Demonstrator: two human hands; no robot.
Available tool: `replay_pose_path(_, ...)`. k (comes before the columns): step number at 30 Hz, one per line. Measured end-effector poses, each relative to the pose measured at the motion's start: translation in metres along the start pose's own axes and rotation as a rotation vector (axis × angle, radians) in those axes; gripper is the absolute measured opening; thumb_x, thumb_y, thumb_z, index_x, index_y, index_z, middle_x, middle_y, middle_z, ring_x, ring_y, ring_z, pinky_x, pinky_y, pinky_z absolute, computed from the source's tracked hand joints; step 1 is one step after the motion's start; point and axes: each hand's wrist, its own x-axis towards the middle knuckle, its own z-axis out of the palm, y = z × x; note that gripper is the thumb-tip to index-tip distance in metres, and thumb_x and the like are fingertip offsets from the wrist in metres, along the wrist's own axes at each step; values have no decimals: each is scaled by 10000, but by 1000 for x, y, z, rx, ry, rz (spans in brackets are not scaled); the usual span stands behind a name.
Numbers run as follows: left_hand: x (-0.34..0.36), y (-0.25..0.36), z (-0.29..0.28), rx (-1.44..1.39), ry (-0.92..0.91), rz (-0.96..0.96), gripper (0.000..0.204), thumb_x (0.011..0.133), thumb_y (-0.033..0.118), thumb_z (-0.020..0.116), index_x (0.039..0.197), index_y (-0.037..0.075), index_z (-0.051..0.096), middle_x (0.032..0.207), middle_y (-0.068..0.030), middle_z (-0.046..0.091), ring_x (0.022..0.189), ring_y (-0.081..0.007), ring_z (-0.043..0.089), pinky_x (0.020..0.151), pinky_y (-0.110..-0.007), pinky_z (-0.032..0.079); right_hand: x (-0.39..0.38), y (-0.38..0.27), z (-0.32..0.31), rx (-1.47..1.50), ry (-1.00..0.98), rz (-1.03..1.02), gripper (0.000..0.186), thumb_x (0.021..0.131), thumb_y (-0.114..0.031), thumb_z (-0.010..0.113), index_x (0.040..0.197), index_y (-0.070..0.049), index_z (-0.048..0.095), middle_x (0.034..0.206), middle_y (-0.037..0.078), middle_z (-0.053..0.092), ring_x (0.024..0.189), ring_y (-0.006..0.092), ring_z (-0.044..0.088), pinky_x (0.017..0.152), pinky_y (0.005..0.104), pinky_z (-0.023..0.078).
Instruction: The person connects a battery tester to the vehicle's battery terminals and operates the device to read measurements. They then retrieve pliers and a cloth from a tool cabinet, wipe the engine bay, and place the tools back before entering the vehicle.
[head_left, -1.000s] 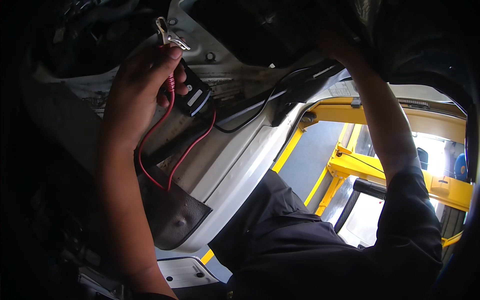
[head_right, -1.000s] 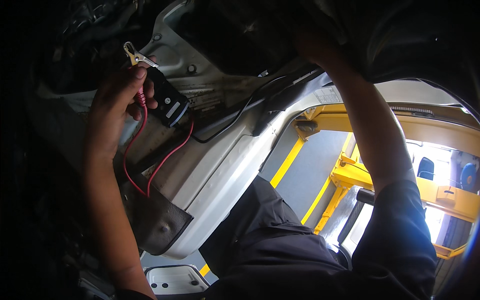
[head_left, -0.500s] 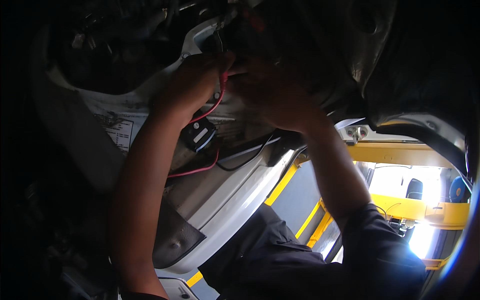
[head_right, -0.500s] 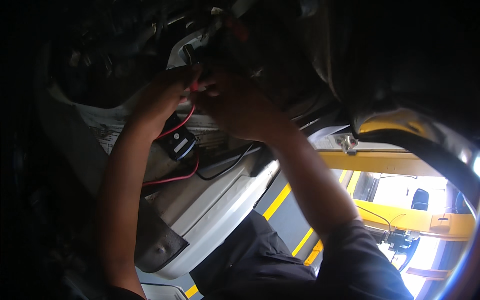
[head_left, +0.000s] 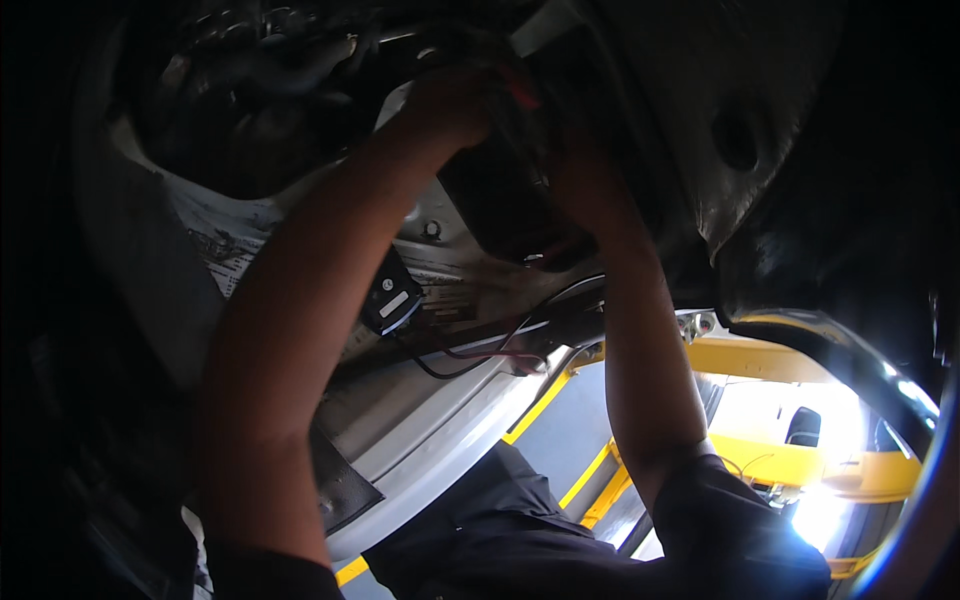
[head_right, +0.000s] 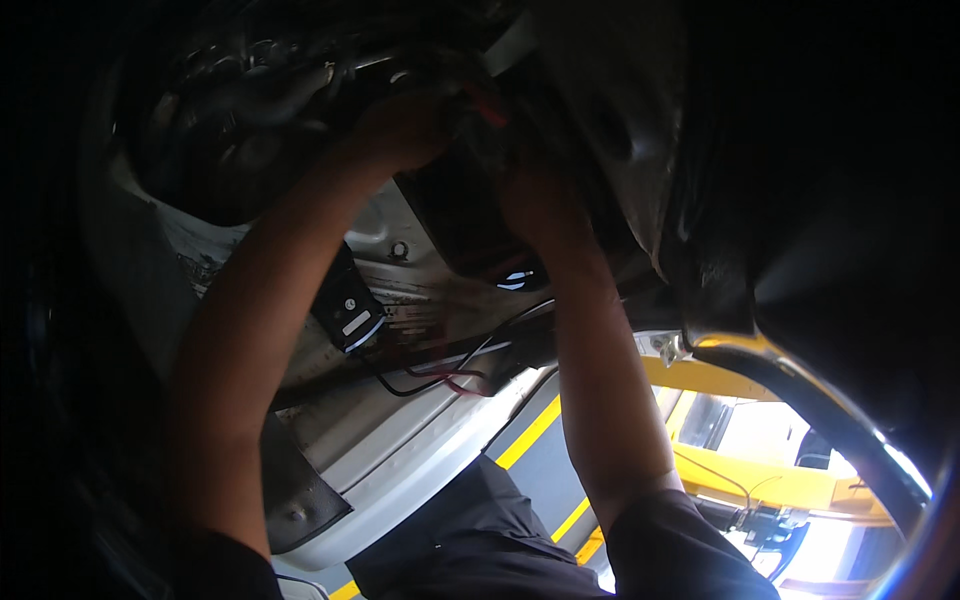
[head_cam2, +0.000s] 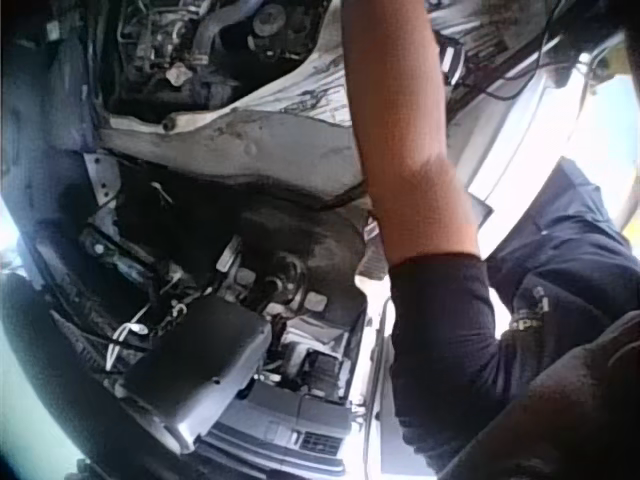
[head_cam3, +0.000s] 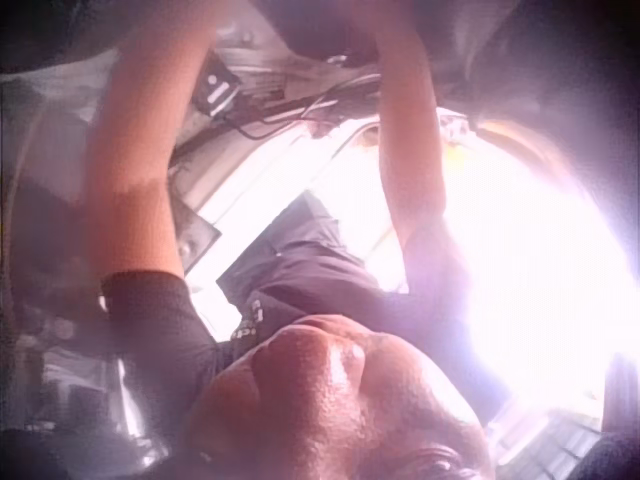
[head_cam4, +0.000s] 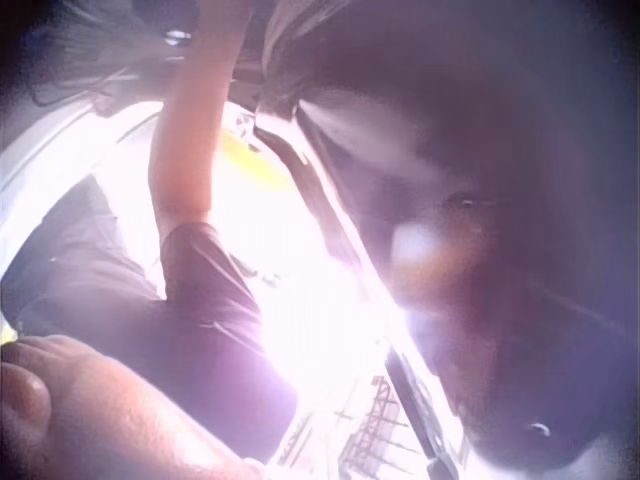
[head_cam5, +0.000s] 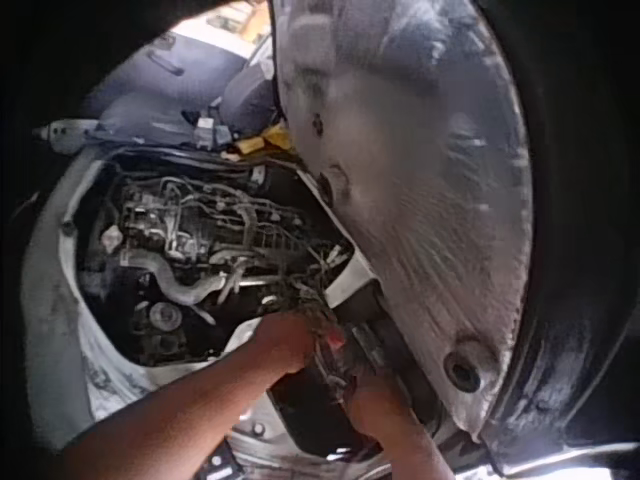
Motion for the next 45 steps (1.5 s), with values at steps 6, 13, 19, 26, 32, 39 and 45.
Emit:
replay_pose_path(6,72,-27,51,530,-4,332,266,857,325,718,1104,238,763,1205,-25,678,1203,-275,592,1051,-470,451,20,29,5,19,-134,104,333,994,-214,560,1263,-30,626,1308,213,604,1203,413,580,1052,484,455)
replay_pose_path(13,90,-28,72,526,45,341,231,790,405,745,947,239,778,1033,-29,712,1140,-252,630,946,-518,484,47,66,51,-168,-66,-33,288,997,-144,481,1150,-59,711,1231,209,644,1170,378,602,1038,484,462)
replay_pose_path(19,114,-35,61,362,-61,204,250,825,331,735,1008,167,779,1163,-98,722,1109,-329,681,913,-481,550,52,65,46,-239,-12,-183,251,981,-181,528,1071,-75,737,1109,187,689,1019,383,655,928,495,517)
replay_pose_path(26,106,-24,14,334,-187,172,494,834,517,738,1213,201,717,1202,-72,713,1170,-319,653,1033,-489,490,56,32,14,22,-72,162,297,986,-283,567,1080,-49,723,1007,230,706,957,409,688,843,512,538)
replay_pose_path(32,92,-25,31,328,6,246,575,783,608,753,1191,202,726,1175,-68,712,1210,-313,628,1088,-495,442,60,43,31,28,16,194,321,994,-314,556,1138,-75,715,1050,229,707,995,421,682,874,517,531)
replay_pose_path(39,87,-47,19,210,-14,164,382,921,471,664,1154,175,726,1093,-87,733,1097,-303,678,931,-445,540,81,59,80,45,49,98,351,1006,-306,520,1282,-142,661,1096,214,711,1006,407,689,878,507,543)
replay_pose_path(45,-24,-26,-59,39,72,41,313,972,340,643,1203,136,698,1110,-92,731,1053,-240,686,900,-380,542,77,51,76,75,-36,43,359,984,-245,556,1315,-131,632,1101,195,708,958,378,699,855,480,561)
